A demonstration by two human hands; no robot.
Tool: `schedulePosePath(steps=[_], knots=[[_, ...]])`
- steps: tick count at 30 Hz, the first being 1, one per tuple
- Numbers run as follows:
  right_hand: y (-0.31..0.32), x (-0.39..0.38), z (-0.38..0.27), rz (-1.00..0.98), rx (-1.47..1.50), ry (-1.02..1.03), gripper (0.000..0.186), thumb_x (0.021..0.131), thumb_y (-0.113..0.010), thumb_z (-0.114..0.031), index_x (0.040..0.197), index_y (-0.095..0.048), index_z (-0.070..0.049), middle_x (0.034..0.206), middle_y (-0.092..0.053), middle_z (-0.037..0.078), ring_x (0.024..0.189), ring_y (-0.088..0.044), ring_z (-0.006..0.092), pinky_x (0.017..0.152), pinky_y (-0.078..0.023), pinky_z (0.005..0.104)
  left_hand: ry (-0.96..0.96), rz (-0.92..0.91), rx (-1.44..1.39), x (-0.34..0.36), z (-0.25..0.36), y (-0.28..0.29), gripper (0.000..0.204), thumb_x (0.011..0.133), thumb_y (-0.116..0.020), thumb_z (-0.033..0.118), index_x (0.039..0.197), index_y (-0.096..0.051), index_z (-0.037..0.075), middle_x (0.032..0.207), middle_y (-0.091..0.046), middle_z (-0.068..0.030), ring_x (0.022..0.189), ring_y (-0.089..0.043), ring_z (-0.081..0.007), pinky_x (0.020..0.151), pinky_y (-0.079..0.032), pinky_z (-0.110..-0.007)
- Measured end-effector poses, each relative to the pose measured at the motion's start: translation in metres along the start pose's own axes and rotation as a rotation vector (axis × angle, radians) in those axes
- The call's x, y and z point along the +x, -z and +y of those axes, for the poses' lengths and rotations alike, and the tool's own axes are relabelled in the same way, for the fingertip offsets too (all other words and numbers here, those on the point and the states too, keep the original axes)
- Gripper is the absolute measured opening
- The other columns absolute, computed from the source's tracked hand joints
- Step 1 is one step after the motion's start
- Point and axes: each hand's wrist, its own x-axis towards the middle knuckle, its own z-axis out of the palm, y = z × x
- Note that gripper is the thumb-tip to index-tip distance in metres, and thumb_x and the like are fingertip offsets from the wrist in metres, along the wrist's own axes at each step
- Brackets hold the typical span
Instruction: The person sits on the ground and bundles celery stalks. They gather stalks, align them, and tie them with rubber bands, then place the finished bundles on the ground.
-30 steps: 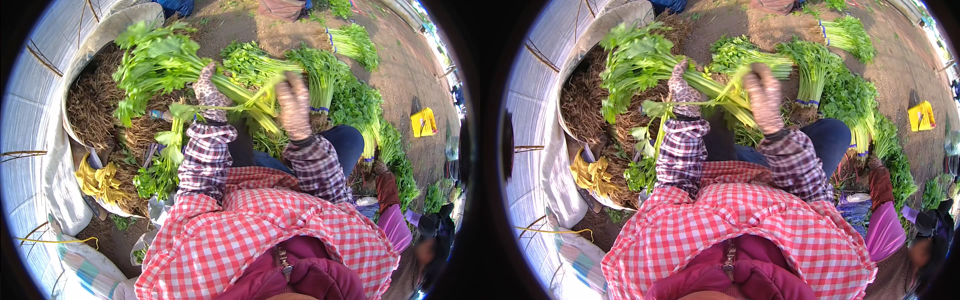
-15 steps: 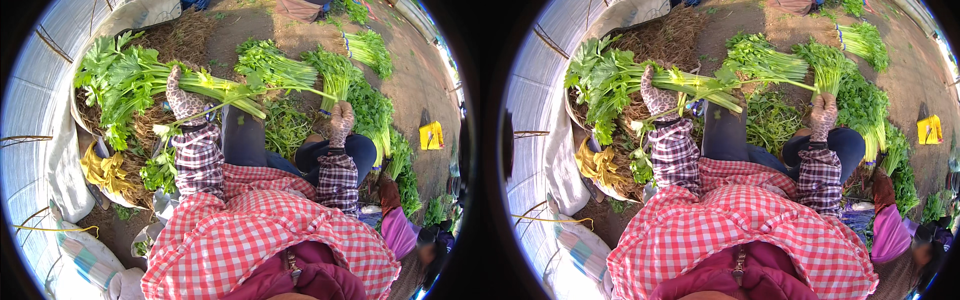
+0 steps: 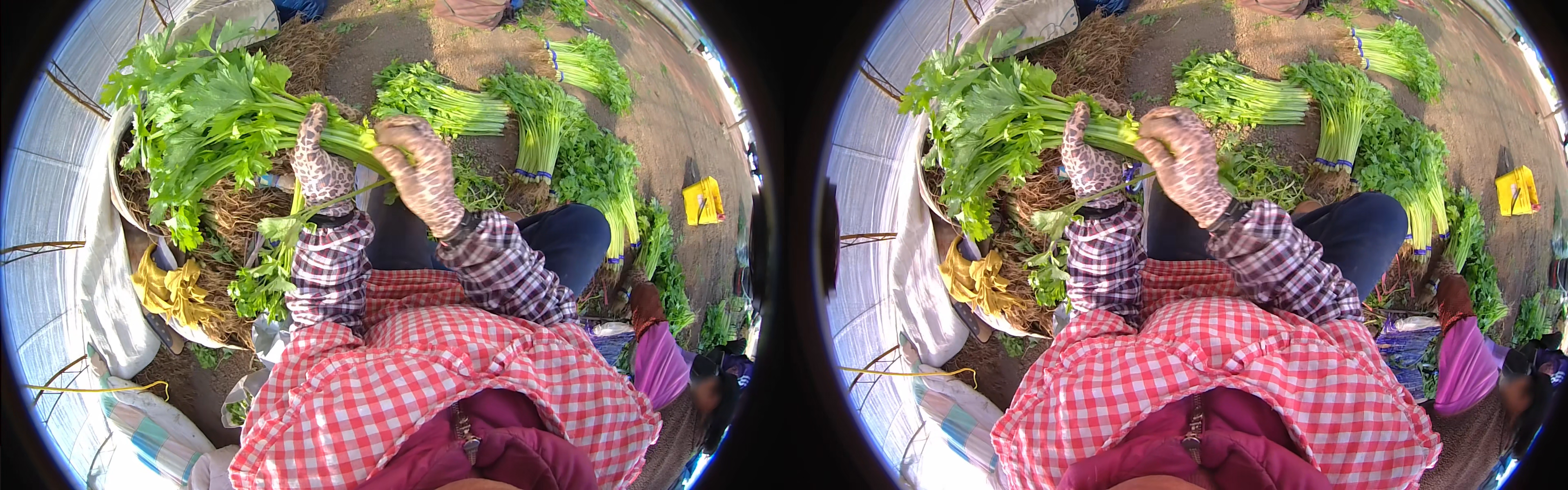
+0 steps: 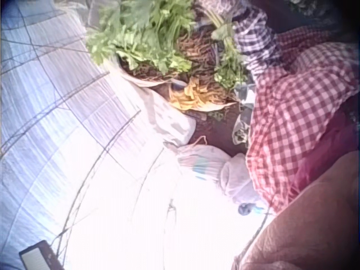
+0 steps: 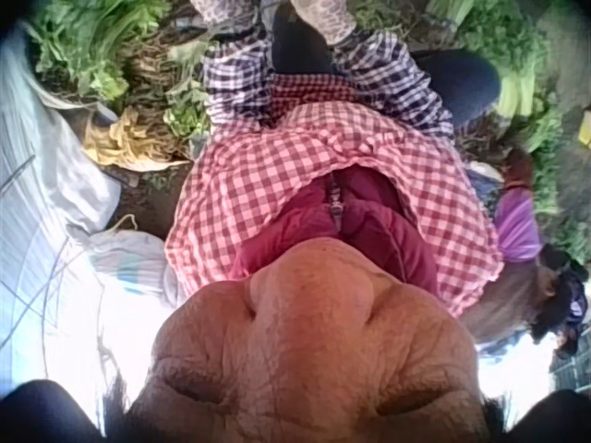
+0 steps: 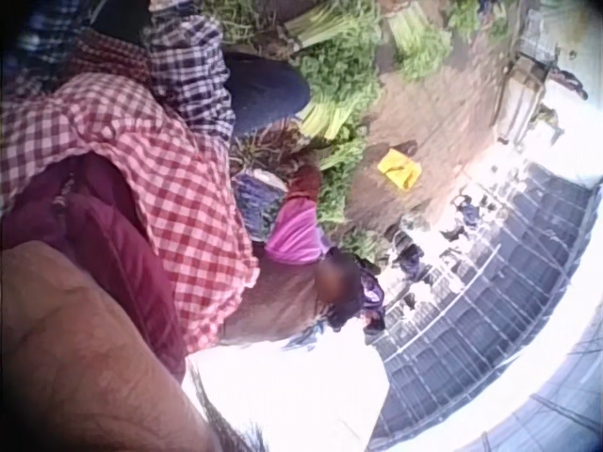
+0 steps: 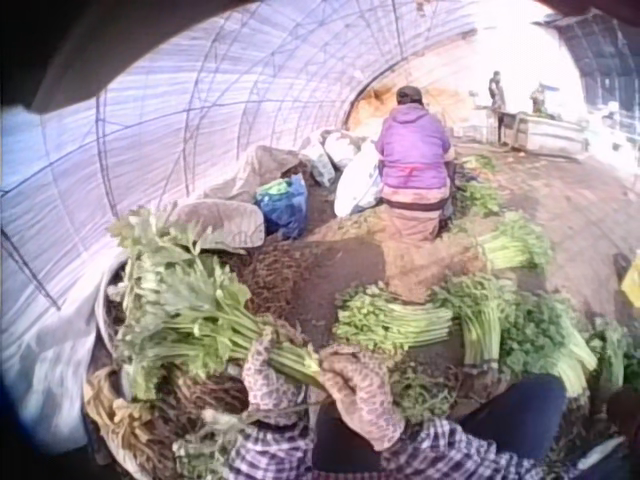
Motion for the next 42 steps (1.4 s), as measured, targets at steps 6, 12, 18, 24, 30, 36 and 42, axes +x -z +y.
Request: schedulePosePath(steps=[6, 12, 18, 24, 30, 36, 42], knots=[[0.083, -0.047, 0.043, -0.14, 0.802, -0.787, 0.022, 0.101, -0.057, -0.022, 0.104, -0.061, 0.0, 0.087, -0.064, 0.005, 0.068, -0.059, 0.0153, 0.063, -0.053, 0.0309, 0.016, -0.237, -0.168, 0.009, 0.006, 0.012, 0.024, 0.089, -0.066, 0.019, 0.11, -0.064, 0.007, 0.093, -0.066, -0.0079, 0.085, -0.065, -0.0246, 0.083, -0.055, -0.044], [0.083, -0.034, 0.027, -0.091, -0.184, -0.324, 0.032, 0.093, -0.067, -0.022, 0.118, -0.064, -0.003, 0.111, -0.069, 0.013, 0.093, -0.068, 0.0255, 0.081, -0.056, 0.0384, 0.081, -0.342, -0.262, 0.011, 0.001, 0.012, 0.025, 0.089, -0.065, 0.019, 0.11, -0.063, 0.004, 0.094, -0.066, -0.0103, 0.084, -0.064, -0.0252, 0.087, -0.053, -0.044], [0.009, 0.004, -0.001, -0.186, -0.081, -0.196, 0.025, 0.093, -0.068, -0.02, 0.113, -0.066, -0.005, 0.106, -0.068, 0.01, 0.096, -0.065, 0.0237, 0.089, -0.052, 0.0389, 0.144, -0.222, -0.175, 0.003, -0.013, 0.017, 0.031, 0.087, -0.064, 0.016, 0.114, -0.063, 0.001, 0.104, -0.067, -0.0151, 0.094, -0.067, -0.0269, 0.088, -0.056, -0.044], [0.044, 0.001, 0.008, 0.196, 1.06, -0.861, 0.015, 0.1, -0.06, -0.02, 0.098, -0.062, -0.005, 0.08, -0.065, 0.006, 0.066, -0.064, 0.0188, 0.066, -0.056, 0.0342, 0.158, -0.235, -0.239, 0.013, -0.015, 0.026, 0.029, 0.089, -0.062, 0.017, 0.114, -0.061, 0.003, 0.105, -0.066, -0.0148, 0.097, -0.066, -0.0294, 0.084, -0.057, -0.046], [0.027, 0.002, 0.011, -0.154, -0.093, -0.217, 0.021, 0.093, -0.068, -0.015, 0.111, -0.065, -0.005, 0.095, -0.068, 0.008, 0.09, -0.065, 0.0209, 0.077, -0.053, 0.0367, 0.195, -0.193, -0.188, 0.005, -0.02, 0.014, 0.031, 0.09, -0.063, 0.018, 0.117, -0.059, 0.003, 0.106, -0.066, -0.014, 0.097, -0.065, -0.028, 0.087, -0.056, -0.044], [0.019, -0.002, 0.019, 0.037, 0.366, -0.595, 0.011, 0.096, -0.063, -0.013, 0.104, -0.063, -0.004, 0.094, -0.068, 0.006, 0.09, -0.066, 0.0161, 0.081, -0.052, 0.0315, 0.163, -0.158, -0.177, -0.005, -0.013, 0.011, 0.028, 0.09, -0.065, 0.016, 0.114, -0.062, 0.002, 0.106, -0.065, -0.0128, 0.096, -0.065, -0.0276, 0.085, -0.055, -0.042], [0.069, -0.03, 0.055, 0.324, 1.224, -0.798, 0.018, 0.098, -0.055, -0.008, 0.115, -0.059, -0.003, 0.102, -0.067, 0.014, 0.08, -0.069, 0.0225, 0.074, -0.06, 0.0349, 0.15, -0.392, -0.272, 0.014, -0.012, 0.013, 0.024, 0.091, -0.064, 0.022, 0.111, -0.06, 0.008, 0.086, -0.057, -0.0053, 0.081, -0.055, -0.0209, 0.077, -0.047, -0.037]])
